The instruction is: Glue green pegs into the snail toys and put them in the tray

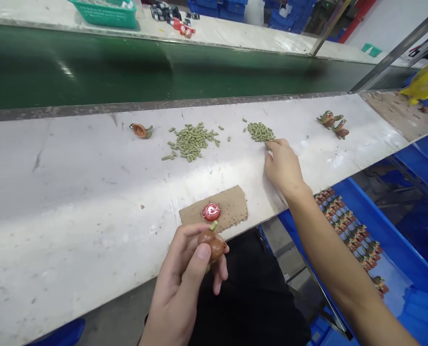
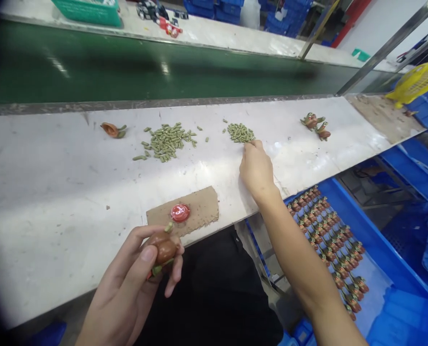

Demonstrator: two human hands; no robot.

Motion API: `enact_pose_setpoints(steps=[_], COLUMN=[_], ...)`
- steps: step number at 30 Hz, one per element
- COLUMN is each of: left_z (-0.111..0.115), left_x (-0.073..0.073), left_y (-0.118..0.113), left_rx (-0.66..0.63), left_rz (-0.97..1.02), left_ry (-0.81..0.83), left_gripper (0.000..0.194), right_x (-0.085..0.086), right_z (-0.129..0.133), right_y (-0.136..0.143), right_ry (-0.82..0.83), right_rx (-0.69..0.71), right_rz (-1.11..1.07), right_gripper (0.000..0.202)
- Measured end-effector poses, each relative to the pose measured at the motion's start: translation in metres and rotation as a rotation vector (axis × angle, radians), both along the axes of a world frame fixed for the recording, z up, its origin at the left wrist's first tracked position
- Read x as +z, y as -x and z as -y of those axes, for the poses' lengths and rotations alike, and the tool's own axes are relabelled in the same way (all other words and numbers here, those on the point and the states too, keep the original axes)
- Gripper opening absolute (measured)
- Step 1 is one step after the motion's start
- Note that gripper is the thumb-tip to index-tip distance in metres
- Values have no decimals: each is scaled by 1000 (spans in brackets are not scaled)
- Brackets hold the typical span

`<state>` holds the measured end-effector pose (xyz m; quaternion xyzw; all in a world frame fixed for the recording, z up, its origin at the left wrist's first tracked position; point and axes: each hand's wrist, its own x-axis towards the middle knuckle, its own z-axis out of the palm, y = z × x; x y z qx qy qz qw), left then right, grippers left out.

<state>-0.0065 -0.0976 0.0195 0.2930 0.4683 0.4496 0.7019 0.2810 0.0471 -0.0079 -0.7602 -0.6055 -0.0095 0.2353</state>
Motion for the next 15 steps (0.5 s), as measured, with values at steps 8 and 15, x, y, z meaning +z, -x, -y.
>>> enact_pose_setpoints(steps=[8, 15], left_z=[10, 12], left_x=[-8, -15], left_y=[3, 5], left_rx=[-14, -68], left_rz=[-24, -17], left_ry=[6, -12], left_gripper=[33, 41], right_x=[-6, -9], right_z=[16, 33], right_y=[3, -9], right_ry=[15, -39], right_rx=[105, 68], right_rz=[4, -1], right_gripper=[36, 49])
